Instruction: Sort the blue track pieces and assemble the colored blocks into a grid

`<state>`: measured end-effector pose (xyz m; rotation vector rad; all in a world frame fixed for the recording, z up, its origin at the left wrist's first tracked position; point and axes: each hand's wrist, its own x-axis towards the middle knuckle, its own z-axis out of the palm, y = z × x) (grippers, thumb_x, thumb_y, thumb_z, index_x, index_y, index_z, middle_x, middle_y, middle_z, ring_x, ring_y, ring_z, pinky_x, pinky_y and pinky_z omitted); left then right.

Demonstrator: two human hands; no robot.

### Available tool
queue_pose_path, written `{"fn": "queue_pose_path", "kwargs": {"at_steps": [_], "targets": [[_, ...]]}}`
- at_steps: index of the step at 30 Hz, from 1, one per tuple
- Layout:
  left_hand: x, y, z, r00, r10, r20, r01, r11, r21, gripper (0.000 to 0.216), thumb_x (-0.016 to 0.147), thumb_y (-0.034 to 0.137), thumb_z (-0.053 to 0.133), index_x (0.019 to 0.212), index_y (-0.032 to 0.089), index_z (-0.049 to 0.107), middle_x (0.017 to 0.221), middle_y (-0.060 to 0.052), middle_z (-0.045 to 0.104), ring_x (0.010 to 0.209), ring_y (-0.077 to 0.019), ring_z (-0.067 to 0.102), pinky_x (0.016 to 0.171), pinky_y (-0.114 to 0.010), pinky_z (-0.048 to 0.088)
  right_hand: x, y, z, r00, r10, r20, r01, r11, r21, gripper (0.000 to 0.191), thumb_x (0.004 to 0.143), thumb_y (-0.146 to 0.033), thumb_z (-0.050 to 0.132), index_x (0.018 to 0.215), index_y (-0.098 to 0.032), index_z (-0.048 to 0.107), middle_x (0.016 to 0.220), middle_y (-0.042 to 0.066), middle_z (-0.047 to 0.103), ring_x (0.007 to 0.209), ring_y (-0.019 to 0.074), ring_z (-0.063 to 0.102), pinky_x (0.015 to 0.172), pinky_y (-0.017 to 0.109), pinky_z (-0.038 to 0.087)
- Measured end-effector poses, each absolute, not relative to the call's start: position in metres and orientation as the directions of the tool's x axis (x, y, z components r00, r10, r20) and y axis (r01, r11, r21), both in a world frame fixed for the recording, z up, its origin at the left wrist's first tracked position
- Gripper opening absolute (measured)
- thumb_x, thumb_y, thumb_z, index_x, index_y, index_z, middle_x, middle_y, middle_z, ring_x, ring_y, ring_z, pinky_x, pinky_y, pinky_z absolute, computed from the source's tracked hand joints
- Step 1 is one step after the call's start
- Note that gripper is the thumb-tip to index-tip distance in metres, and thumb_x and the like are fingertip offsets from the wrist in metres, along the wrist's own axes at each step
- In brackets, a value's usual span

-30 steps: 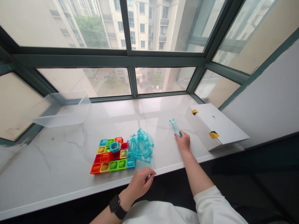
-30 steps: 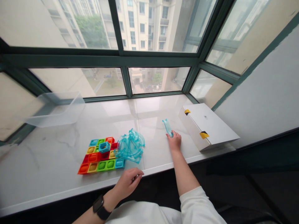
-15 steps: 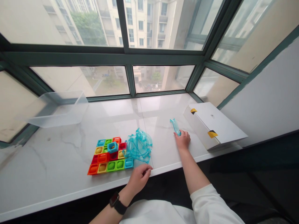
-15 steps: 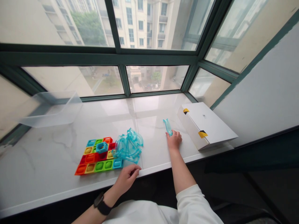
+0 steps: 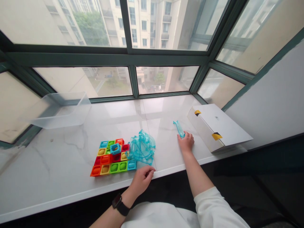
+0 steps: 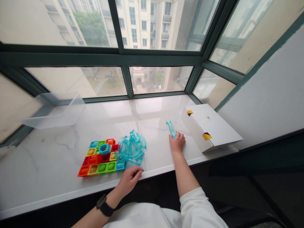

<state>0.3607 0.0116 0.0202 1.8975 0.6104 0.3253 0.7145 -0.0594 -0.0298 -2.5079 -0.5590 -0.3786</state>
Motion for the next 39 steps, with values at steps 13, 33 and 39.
{"fn": "queue_pose_path", "kwargs": {"at_steps": [13,33,39], "targets": [[0.36,0.016,0.02,0.838,0.544,-0.039,0.228,-0.285,0.931,0.031,0.101,0.04,0.054,0.096,0.018,0.076,0.077,-0.005,0.071,0.072,-0.019,0.063,0.068,-0.029,0.045,0.696,-0.066,-0.017,0.722,0.381,0.578,0.675,-0.571,-0.466,0.042,0.096,-0.038,0.053,0.129,-0.013,0.059,0.129,0.022,0.061,0.125,0.0364,0.054,0.108,0.053,0.042],[0.355,0.024,0.018,0.906,0.41,-0.105,0.235,-0.279,0.931,0.037,0.097,0.028,0.055,0.064,0.019,0.041,0.064,0.004,0.043,0.065,-0.0119,0.039,0.063,-0.028,0.027,0.575,0.029,0.056,0.414,0.789,0.454,0.711,0.03,-0.702,0.016,0.101,-0.031,0.057,0.094,-0.024,0.071,0.087,0.004,0.07,0.087,0.0221,0.064,0.087,0.037,0.049],[0.355,0.026,0.022,0.922,0.354,-0.156,0.251,-0.24,0.938,0.033,0.092,0.024,0.059,0.063,0.018,0.042,0.066,0.004,0.044,0.065,-0.0106,0.041,0.062,-0.027,0.028,0.572,0.055,0.084,0.282,0.89,0.358,0.721,0.049,-0.691,0.023,0.1,-0.029,0.06,0.08,-0.024,0.071,0.076,0.003,0.069,0.079,0.0198,0.063,0.082,0.033,0.046]]}}
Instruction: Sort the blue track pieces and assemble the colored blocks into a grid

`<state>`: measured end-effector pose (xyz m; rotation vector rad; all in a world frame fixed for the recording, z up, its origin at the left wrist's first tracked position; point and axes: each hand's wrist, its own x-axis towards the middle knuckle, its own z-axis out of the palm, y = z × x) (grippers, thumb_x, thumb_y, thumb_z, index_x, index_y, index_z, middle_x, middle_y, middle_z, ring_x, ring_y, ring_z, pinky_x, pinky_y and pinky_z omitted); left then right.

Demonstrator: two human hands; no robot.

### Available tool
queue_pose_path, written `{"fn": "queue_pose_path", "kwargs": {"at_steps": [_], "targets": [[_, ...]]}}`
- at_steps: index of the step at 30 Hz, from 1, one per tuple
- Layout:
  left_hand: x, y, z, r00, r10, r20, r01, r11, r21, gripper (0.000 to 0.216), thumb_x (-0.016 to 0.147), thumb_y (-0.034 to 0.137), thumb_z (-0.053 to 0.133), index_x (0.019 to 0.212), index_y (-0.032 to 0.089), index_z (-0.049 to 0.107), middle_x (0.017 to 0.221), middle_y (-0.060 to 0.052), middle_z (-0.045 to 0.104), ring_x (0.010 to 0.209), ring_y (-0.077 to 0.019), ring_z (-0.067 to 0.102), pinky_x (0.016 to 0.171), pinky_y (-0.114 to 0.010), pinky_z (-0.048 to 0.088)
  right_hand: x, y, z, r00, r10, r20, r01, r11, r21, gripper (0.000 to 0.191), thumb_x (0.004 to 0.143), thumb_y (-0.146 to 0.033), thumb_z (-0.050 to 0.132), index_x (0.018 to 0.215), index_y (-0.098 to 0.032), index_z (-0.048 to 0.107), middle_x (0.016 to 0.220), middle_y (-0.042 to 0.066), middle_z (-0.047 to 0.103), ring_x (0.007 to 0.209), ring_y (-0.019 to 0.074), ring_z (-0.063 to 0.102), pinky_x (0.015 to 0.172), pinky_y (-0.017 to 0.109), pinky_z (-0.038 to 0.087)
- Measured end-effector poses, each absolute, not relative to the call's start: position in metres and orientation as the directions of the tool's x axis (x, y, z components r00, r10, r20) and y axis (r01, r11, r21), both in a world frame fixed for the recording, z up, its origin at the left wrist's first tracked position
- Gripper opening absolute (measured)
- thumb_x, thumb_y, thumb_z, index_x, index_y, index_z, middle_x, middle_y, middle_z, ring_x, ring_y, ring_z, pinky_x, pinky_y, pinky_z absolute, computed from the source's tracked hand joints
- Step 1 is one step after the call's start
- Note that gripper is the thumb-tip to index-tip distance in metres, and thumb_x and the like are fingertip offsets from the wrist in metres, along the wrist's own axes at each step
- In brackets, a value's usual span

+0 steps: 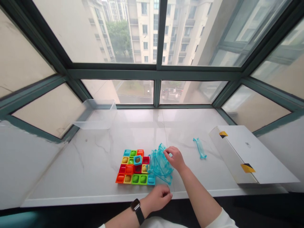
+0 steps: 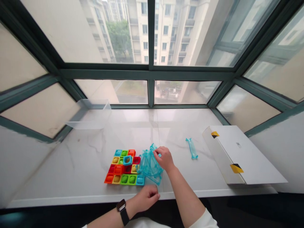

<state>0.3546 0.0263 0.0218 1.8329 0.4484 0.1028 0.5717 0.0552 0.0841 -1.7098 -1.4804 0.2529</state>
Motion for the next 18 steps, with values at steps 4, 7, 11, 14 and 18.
{"fn": "queue_pose_path", "kwargs": {"at_steps": [4,7,11,14,18], "targets": [[0.357,0.027,0.027,0.918,0.333,-0.214,0.304,-0.249,0.919,0.031,0.086,0.021,0.061,0.062,0.018,0.043,0.065,0.004,0.046,0.064,-0.0104,0.042,0.06,-0.027,0.028,0.569,0.064,0.089,0.286,0.908,0.305,0.689,0.026,-0.724,0.026,0.101,-0.03,0.059,0.078,-0.024,0.07,0.075,0.002,0.069,0.077,0.0194,0.063,0.08,0.033,0.046],[0.359,0.027,0.029,0.916,0.317,-0.247,0.334,-0.259,0.906,0.028,0.084,0.02,0.063,0.061,0.018,0.047,0.065,0.003,0.05,0.065,-0.0114,0.045,0.06,-0.027,0.03,0.569,0.063,0.086,0.296,0.917,0.267,0.673,-0.002,-0.74,0.028,0.102,-0.031,0.058,0.077,-0.024,0.069,0.075,0.002,0.069,0.077,0.0197,0.063,0.08,0.033,0.045],[0.359,0.027,0.026,0.909,0.31,-0.279,0.361,-0.252,0.898,0.024,0.083,0.023,0.065,0.062,0.018,0.055,0.067,0.002,0.055,0.067,-0.0129,0.049,0.061,-0.027,0.033,0.569,0.056,0.08,0.305,0.919,0.251,0.664,-0.017,-0.747,0.028,0.102,-0.031,0.058,0.078,-0.024,0.069,0.076,0.002,0.069,0.077,0.0198,0.063,0.079,0.033,0.045],[0.359,0.028,0.022,0.908,0.316,-0.273,0.358,-0.251,0.899,0.023,0.082,0.021,0.064,0.062,0.018,0.056,0.065,0.003,0.053,0.065,-0.0122,0.049,0.06,-0.027,0.033,0.57,0.051,0.076,0.313,0.909,0.273,0.669,-0.007,-0.744,0.027,0.102,-0.031,0.058,0.079,-0.024,0.07,0.077,0.002,0.069,0.078,0.0199,0.064,0.08,0.033,0.045],[0.36,0.03,0.019,0.923,0.314,-0.224,0.314,-0.274,0.909,0.024,0.083,0.02,0.064,0.061,0.018,0.054,0.063,0.003,0.051,0.063,-0.0111,0.047,0.059,-0.026,0.031,0.571,0.044,0.073,0.336,0.873,0.354,0.692,0.026,-0.721,0.027,0.102,-0.029,0.057,0.079,-0.024,0.07,0.077,0.003,0.07,0.079,0.0204,0.064,0.082,0.034,0.046]]}}
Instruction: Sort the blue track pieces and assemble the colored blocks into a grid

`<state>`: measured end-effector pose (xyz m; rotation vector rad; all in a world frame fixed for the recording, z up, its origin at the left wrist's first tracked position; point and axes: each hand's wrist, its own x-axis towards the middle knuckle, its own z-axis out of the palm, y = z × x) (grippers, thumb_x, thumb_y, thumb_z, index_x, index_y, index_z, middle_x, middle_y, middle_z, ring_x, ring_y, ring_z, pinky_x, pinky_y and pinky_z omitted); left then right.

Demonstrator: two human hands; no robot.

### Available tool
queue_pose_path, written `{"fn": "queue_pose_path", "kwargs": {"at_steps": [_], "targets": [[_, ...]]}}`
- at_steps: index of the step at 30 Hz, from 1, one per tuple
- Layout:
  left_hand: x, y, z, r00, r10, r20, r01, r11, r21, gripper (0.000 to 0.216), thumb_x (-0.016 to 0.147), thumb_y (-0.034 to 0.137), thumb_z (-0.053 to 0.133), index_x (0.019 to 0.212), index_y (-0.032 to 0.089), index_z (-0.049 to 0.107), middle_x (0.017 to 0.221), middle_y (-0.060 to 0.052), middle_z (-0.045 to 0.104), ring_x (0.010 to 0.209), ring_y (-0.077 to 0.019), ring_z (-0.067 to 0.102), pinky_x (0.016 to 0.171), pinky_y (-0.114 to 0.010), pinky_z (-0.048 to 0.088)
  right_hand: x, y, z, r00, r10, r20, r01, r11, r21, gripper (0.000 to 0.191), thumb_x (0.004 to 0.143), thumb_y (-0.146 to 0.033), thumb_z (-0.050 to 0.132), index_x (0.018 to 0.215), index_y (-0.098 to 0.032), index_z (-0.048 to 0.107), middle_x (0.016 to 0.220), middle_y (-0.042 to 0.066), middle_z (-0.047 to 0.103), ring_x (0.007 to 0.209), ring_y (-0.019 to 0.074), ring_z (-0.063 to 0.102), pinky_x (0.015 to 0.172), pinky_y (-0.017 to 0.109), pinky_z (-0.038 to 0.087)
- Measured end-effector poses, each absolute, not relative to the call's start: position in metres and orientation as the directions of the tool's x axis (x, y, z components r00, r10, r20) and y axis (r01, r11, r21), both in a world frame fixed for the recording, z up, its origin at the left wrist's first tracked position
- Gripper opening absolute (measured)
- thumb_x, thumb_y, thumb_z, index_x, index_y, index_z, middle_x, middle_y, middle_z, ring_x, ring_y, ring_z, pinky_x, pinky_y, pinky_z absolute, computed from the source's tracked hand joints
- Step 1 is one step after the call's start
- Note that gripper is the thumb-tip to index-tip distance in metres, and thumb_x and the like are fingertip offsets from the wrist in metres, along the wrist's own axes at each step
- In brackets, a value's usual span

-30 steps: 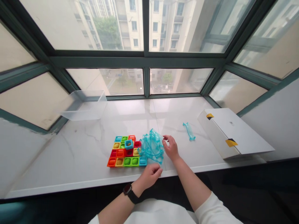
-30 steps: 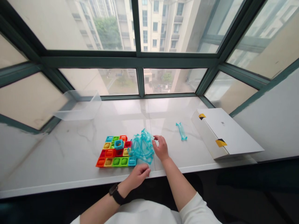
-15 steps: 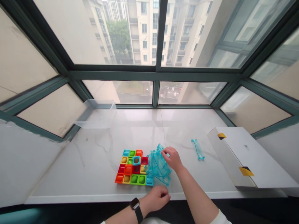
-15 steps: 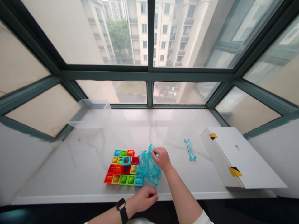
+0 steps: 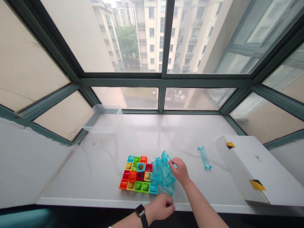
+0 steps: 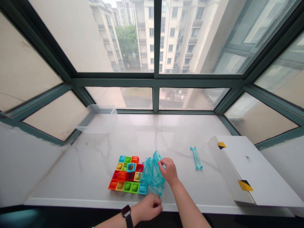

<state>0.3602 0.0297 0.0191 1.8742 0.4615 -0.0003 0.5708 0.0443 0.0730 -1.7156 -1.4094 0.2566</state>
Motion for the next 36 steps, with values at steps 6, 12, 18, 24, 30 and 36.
{"fn": "queue_pose_path", "kwargs": {"at_steps": [6,12,18,24,30,36], "targets": [[0.359,0.028,0.024,0.939,0.312,-0.146,0.253,-0.335,0.908,0.028,0.085,0.02,0.064,0.061,0.018,0.052,0.063,0.003,0.05,0.061,-0.0106,0.044,0.058,-0.027,0.03,0.567,0.027,0.071,0.364,0.819,0.443,0.702,0.071,-0.708,0.026,0.102,-0.029,0.058,0.081,-0.024,0.071,0.079,0.003,0.071,0.081,0.0211,0.065,0.084,0.035,0.047],[0.351,0.017,0.027,0.926,0.375,-0.045,0.19,-0.361,0.913,0.031,0.09,0.023,0.063,0.062,0.018,0.052,0.069,0.001,0.052,0.067,-0.0122,0.048,0.063,-0.027,0.034,0.556,0.002,0.069,0.369,0.834,0.41,0.685,0.054,-0.726,0.023,0.102,-0.03,0.059,0.084,-0.025,0.072,0.083,0.004,0.072,0.085,0.0229,0.066,0.085,0.036,0.049],[0.347,0.008,0.03,0.906,0.423,0.007,0.169,-0.379,0.91,0.029,0.091,0.02,0.062,0.063,0.018,0.053,0.07,0.001,0.05,0.07,-0.0134,0.048,0.065,-0.028,0.035,0.547,-0.021,0.066,0.362,0.85,0.383,0.688,0.034,-0.725,0.02,0.103,-0.03,0.059,0.089,-0.026,0.073,0.088,0.005,0.073,0.09,0.0248,0.067,0.088,0.039,0.05],[0.348,0.01,0.03,0.903,0.43,0.026,0.149,-0.369,0.917,0.03,0.09,0.02,0.062,0.062,0.018,0.051,0.069,0.001,0.05,0.07,-0.0131,0.048,0.065,-0.028,0.034,0.546,-0.037,0.068,0.298,0.888,0.349,0.73,0.024,-0.683,0.015,0.099,-0.028,0.064,0.109,-0.027,0.076,0.103,0.008,0.071,0.101,0.0273,0.064,0.095,0.044,0.051],[0.351,0.013,0.018,0.882,0.469,0.032,0.151,-0.346,0.926,0.03,0.089,0.022,0.063,0.061,0.018,0.052,0.069,0.001,0.053,0.069,-0.013,0.049,0.066,-0.028,0.035,0.544,-0.029,0.067,0.158,0.949,0.273,0.827,0.024,-0.562,0.053,0.085,-0.033,0.084,0.135,-0.03,0.068,0.12,0.011,0.066,0.115,0.0315,0.061,0.103,0.051,0.048],[0.354,0.016,0.013,0.861,0.509,0.018,0.176,-0.33,0.928,0.036,0.092,0.022,0.057,0.057,0.018,0.047,0.062,0.002,0.047,0.062,-0.0114,0.043,0.06,-0.028,0.028,0.536,-0.009,0.061,0.102,0.963,0.251,0.883,0.029,-0.468,0.053,0.079,-0.038,0.09,0.128,-0.03,0.072,0.114,0.009,0.066,0.108,0.0312,0.061,0.097,0.05,0.048]]}}
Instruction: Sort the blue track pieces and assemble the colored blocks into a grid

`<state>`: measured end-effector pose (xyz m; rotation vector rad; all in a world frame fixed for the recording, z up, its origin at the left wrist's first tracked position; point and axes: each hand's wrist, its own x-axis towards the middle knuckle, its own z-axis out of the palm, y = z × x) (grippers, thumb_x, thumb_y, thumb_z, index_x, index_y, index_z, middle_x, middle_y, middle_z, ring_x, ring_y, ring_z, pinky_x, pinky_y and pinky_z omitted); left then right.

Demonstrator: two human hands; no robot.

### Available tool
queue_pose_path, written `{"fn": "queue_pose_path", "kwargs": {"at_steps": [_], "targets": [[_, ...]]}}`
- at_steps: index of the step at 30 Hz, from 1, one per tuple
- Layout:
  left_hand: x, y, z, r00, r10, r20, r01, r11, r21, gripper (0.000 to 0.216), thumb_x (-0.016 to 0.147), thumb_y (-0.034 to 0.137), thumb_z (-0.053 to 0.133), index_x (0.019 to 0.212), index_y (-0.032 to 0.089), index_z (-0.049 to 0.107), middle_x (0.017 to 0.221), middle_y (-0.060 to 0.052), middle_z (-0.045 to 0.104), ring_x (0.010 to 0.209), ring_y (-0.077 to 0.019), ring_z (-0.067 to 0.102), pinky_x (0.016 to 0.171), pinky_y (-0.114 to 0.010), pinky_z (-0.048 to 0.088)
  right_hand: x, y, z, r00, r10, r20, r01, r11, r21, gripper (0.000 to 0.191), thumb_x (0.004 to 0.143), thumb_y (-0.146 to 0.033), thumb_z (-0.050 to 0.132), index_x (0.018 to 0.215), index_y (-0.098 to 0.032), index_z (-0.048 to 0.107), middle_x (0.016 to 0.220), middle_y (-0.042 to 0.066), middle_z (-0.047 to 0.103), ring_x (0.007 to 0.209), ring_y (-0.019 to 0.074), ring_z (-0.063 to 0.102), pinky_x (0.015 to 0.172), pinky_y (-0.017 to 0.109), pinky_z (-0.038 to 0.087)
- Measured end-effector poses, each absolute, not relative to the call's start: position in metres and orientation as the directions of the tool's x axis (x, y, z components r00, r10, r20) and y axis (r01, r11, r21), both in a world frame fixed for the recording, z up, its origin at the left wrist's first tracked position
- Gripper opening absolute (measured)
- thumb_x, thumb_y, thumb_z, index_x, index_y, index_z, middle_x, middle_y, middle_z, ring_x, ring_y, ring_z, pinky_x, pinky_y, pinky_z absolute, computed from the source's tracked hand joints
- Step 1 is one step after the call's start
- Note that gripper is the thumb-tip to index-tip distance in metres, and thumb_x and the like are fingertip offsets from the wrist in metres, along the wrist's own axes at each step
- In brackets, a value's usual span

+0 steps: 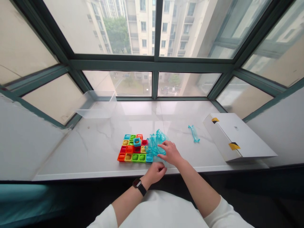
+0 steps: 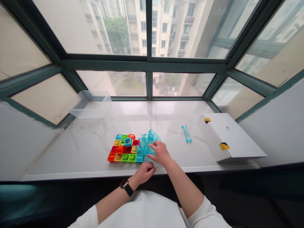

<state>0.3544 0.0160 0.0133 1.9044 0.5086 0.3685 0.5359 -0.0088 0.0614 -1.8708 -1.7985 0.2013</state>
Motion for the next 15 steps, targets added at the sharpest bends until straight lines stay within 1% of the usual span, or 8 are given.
{"fn": "queue_pose_path", "kwargs": {"at_steps": [2,5,10,12,15], "targets": [[0.355,0.016,0.013,0.857,0.515,0.018,0.18,-0.333,0.926,0.037,0.092,0.023,0.057,0.057,0.018,0.046,0.062,0.002,0.046,0.061,-0.0112,0.042,0.06,-0.029,0.027,0.534,-0.004,0.059,0.101,0.964,0.247,0.888,0.025,-0.458,0.045,0.079,-0.036,0.09,0.121,-0.03,0.075,0.111,0.009,0.066,0.106,0.0302,0.062,0.096,0.048,0.048],[0.356,0.017,0.014,0.855,0.518,0.023,0.179,-0.336,0.925,0.037,0.09,0.023,0.059,0.056,0.018,0.046,0.063,0.002,0.048,0.062,-0.0115,0.044,0.061,-0.029,0.028,0.533,-0.001,0.059,0.114,0.963,0.245,0.873,0.021,-0.487,0.034,0.08,-0.031,0.089,0.111,-0.029,0.076,0.109,0.007,0.066,0.104,0.0282,0.062,0.094,0.046,0.048],[0.355,0.016,0.015,0.852,0.522,0.037,0.163,-0.332,0.929,0.038,0.091,0.024,0.057,0.056,0.019,0.044,0.061,0.002,0.045,0.062,-0.0119,0.042,0.062,-0.029,0.028,0.535,0.0,0.07,0.147,0.966,0.214,0.81,0.007,-0.587,0.027,0.081,-0.026,0.085,0.105,-0.027,0.075,0.106,0.005,0.066,0.104,0.0265,0.064,0.095,0.045,0.049],[0.355,0.016,0.015,0.853,0.521,0.044,0.154,-0.332,0.931,0.039,0.092,0.024,0.057,0.056,0.019,0.042,0.061,0.002,0.045,0.063,-0.0122,0.043,0.062,-0.029,0.029,0.537,-0.001,0.077,0.16,0.967,0.199,0.764,0.006,-0.645,0.025,0.082,-0.024,0.082,0.105,-0.026,0.074,0.105,0.005,0.066,0.103,0.0251,0.065,0.094,0.043,0.051],[0.354,0.016,0.016,0.856,0.515,0.051,0.143,-0.33,0.933,0.04,0.092,0.025,0.058,0.057,0.019,0.04,0.062,0.003,0.044,0.063,-0.0121,0.042,0.062,-0.029,0.028,0.54,-0.005,0.083,0.188,0.964,0.189,0.688,0.008,-0.726,0.024,0.083,-0.021,0.076,0.106,-0.025,0.071,0.106,0.004,0.067,0.096,0.0214,0.067,0.089,0.038,0.053]]}}
